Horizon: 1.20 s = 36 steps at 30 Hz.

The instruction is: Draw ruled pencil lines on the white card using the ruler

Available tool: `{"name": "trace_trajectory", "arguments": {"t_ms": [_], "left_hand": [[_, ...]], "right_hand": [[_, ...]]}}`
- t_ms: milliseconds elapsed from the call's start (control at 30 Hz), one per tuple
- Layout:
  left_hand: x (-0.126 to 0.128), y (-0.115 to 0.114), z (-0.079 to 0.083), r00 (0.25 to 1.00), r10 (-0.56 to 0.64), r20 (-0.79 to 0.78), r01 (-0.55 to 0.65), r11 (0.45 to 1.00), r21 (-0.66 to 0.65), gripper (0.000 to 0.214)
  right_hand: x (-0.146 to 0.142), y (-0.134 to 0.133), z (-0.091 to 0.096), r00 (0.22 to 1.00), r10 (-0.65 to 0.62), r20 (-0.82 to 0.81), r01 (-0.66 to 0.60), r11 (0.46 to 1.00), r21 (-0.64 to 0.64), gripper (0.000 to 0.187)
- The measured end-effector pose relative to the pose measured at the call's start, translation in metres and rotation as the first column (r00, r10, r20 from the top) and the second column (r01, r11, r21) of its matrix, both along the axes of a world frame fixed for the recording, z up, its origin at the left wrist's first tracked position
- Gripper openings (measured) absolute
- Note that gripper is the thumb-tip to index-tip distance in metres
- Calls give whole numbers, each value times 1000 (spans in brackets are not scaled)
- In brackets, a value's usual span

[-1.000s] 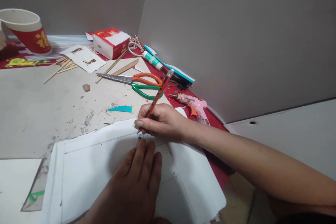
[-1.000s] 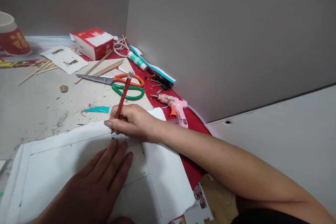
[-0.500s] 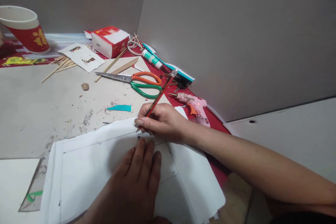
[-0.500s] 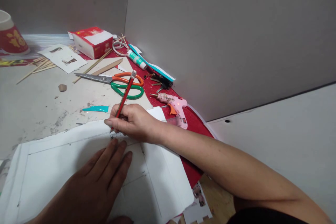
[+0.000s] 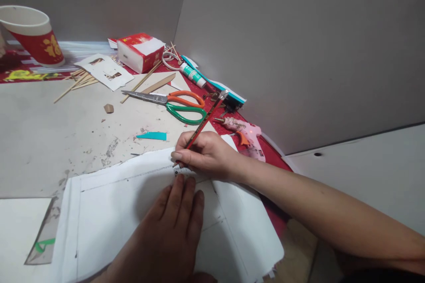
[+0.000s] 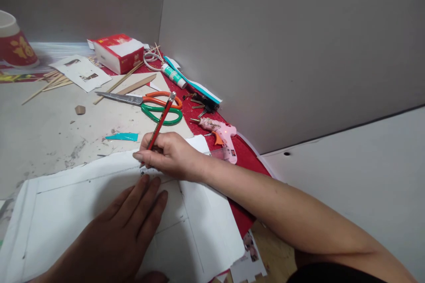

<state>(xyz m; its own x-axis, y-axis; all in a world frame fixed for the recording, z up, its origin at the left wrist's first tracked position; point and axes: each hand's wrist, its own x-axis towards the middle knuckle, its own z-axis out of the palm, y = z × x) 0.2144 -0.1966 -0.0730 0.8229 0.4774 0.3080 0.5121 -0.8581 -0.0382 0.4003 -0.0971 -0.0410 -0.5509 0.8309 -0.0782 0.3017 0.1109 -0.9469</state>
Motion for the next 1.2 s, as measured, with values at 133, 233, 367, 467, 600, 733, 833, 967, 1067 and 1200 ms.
{"name": "trace_trajectory", "arguments": {"t_ms": [133,233,367,467,600,733,833,967,1067,1200], "left_hand": [[1,-1,-4,1000,-5,23,5,1000,-18,82],[3,-5,-7,999,32,33,-30,998,-54,86],[6,-9,-1,998,50,-42,-57,983,-174,89],[8,-9,15,980,31,-197,-85,959,-271,86],[8,-12,35,940,25,-341,-153,923,-353,78],[2,-21,43,952,77,-297,-217,854,-473,73],[-3,-29,41,973,139,-184,-214,841,-497,70],[-5,-44,41,969,209,-130,-246,841,-482,65],[-9,-61,48,946,317,-61,-307,823,-478,62],[-35,-81,63,813,577,79,-469,730,-497,57]], "right_hand": [[-2,-2,-5,995,-47,-83,45,998,-34,32],[0,-8,1,962,-165,-218,144,983,-110,36],[18,-23,26,972,-169,-161,197,965,174,26],[40,-36,43,978,-90,186,-14,869,495,18],[62,-54,45,778,-64,625,-355,776,521,34],[72,-64,37,729,-78,680,-393,765,509,32],[75,-66,33,747,-63,662,-407,743,530,25],[77,-67,31,751,-38,659,-445,708,549,24],[78,-69,30,762,-46,646,-438,698,566,26],[84,-75,27,816,-111,568,-347,690,635,33]]}}
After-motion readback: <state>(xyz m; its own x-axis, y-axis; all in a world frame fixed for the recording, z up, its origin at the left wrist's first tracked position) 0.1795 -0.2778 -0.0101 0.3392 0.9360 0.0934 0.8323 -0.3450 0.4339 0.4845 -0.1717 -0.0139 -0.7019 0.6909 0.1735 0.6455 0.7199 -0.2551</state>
